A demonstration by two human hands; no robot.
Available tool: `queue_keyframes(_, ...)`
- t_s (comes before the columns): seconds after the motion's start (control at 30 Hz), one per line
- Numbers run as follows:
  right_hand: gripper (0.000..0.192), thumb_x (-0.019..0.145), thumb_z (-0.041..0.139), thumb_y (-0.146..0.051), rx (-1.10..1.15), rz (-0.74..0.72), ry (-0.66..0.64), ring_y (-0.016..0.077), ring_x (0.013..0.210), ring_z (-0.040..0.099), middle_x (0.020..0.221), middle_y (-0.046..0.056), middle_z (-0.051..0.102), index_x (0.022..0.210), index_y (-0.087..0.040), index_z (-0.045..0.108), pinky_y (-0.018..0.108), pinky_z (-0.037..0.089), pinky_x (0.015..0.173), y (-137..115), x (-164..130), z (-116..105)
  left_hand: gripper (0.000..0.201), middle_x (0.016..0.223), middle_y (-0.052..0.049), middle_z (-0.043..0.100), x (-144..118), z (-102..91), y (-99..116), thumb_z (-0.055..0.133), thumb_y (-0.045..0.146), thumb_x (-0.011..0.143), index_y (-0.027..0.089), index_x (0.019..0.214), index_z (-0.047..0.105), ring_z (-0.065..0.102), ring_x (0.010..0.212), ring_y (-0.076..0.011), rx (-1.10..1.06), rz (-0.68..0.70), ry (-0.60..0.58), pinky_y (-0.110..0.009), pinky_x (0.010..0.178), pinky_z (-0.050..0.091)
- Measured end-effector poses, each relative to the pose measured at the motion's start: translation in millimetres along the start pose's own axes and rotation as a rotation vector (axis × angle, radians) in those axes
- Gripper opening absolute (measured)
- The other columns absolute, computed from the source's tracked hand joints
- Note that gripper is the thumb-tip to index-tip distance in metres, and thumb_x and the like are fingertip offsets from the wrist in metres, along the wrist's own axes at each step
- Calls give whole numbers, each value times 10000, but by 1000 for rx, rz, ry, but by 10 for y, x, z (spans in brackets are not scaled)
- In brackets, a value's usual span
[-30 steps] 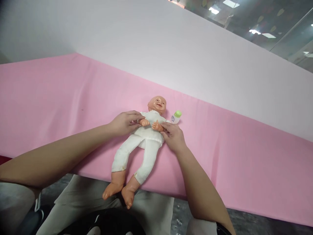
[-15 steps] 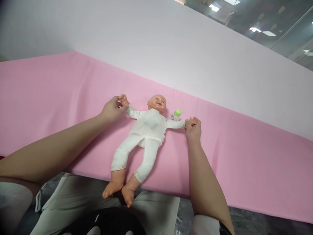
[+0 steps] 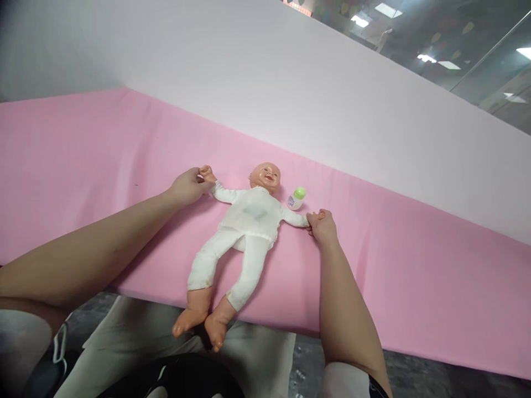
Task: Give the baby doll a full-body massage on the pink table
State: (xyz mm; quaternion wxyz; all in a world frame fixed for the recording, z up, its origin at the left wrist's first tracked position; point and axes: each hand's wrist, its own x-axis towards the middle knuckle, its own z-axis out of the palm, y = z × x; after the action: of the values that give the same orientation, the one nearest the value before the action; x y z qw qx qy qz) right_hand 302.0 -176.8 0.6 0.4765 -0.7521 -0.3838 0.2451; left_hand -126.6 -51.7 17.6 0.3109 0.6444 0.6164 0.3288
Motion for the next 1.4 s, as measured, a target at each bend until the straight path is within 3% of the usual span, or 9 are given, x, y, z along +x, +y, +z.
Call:
queue_keyframes(0.2, 765, 814, 828, -433, 123, -403, 132, 228, 1060, 761, 1271, 113, 744, 1457, -232, 465, 406, 648, 956, -247, -311, 196, 551, 1196, -41, 754, -342, 78, 232, 711, 399, 853, 227, 1366, 611, 697, 867, -179, -109, 381, 81, -312, 795, 553)
queue_keyframes(0.33, 362, 840, 791, -278, -109, -757, -144, 242, 1056, 755, 1191, 57, 783, 1191, -265, 700, 461, 605, 1037, -464, -721, 378, 355, 1151, -37, 792, -567, 160, 353, 653, 358, 900, 229, 1221, 733, 732, 960, -206, 45, 760, -154, -324, 872, 568)
queue_keyframes(0.43, 328, 874, 683, -150, -280, -1020, -374, 261, 1172, 730, 1218, 48, 794, 1158, -291, 764, 491, 581, 1074, -566, -894, 447, 366, 1254, -50, 789, -601, 201, 337, 614, 260, 894, 237, 1234, 749, 730, 1138, -239, 156, 992, -229, -352, 976, 557)
queue_keyframes(0.53, 347, 885, 658, -125, -314, -1104, -418, 265, 1217, 720, 1280, 52, 784, 1158, -296, 789, 503, 578, 1087, -579, -919, 460, 380, 1298, -38, 785, -586, 228, 304, 622, 221, 873, 259, 1224, 762, 726, 1186, -237, 215, 1084, -271, -351, 1007, 550)
queue_keyframes(0.67, 321, 883, 736, -227, -194, -908, -309, 257, 1147, 750, 1240, 45, 797, 1193, -300, 775, 485, 593, 1068, -505, -827, 429, 381, 1282, -35, 789, -602, 229, 320, 638, 287, 875, 255, 1232, 767, 734, 1141, -240, 170, 949, -236, -341, 981, 553)
queue_keyframes(0.87, 625, 891, 778, -431, 162, -422, 48, 209, 994, 767, 1185, 86, 785, 1434, -252, 527, 383, 644, 917, -303, -385, 189, 353, 1019, -26, 787, -395, 53, 259, 667, 425, 853, 215, 1131, 727, 688, 806, -195, 46, 362, 22, -285, 725, 507)
queue_keyframes(1.03, 534, 856, 756, -342, 41, 19, -5, 163, 605, 681, 823, -9, 717, 1308, -243, 488, 252, 573, 514, -83, -18, -2, 204, 835, -34, 703, -19, -50, 4, 676, 406, 791, 210, 835, 643, 608, 710, -191, 47, 67, 17, -303, 616, 408)
queue_keyframes(1.23, 457, 821, 762, -336, -54, 68, -171, 147, 531, 629, 774, -16, 696, 1202, -244, 528, 220, 486, 415, -58, -36, -3, 221, 702, -31, 635, 83, -32, -84, 684, 411, 751, 215, 775, 586, 547, 608, -184, 57, -8, -65, -316, 572, 359)
queue_keyframes(1.4, 555, 805, 764, -392, -95, 38, -83, 165, 600, 684, 866, 0, 721, 1283, -229, 533, 285, 603, 530, -52, -24, -13, 225, 787, -44, 705, 59, -32, -75, 679, 413, 759, 213, 856, 646, 627, 683, -207, -23, 41, -66, -313, 607, 419)
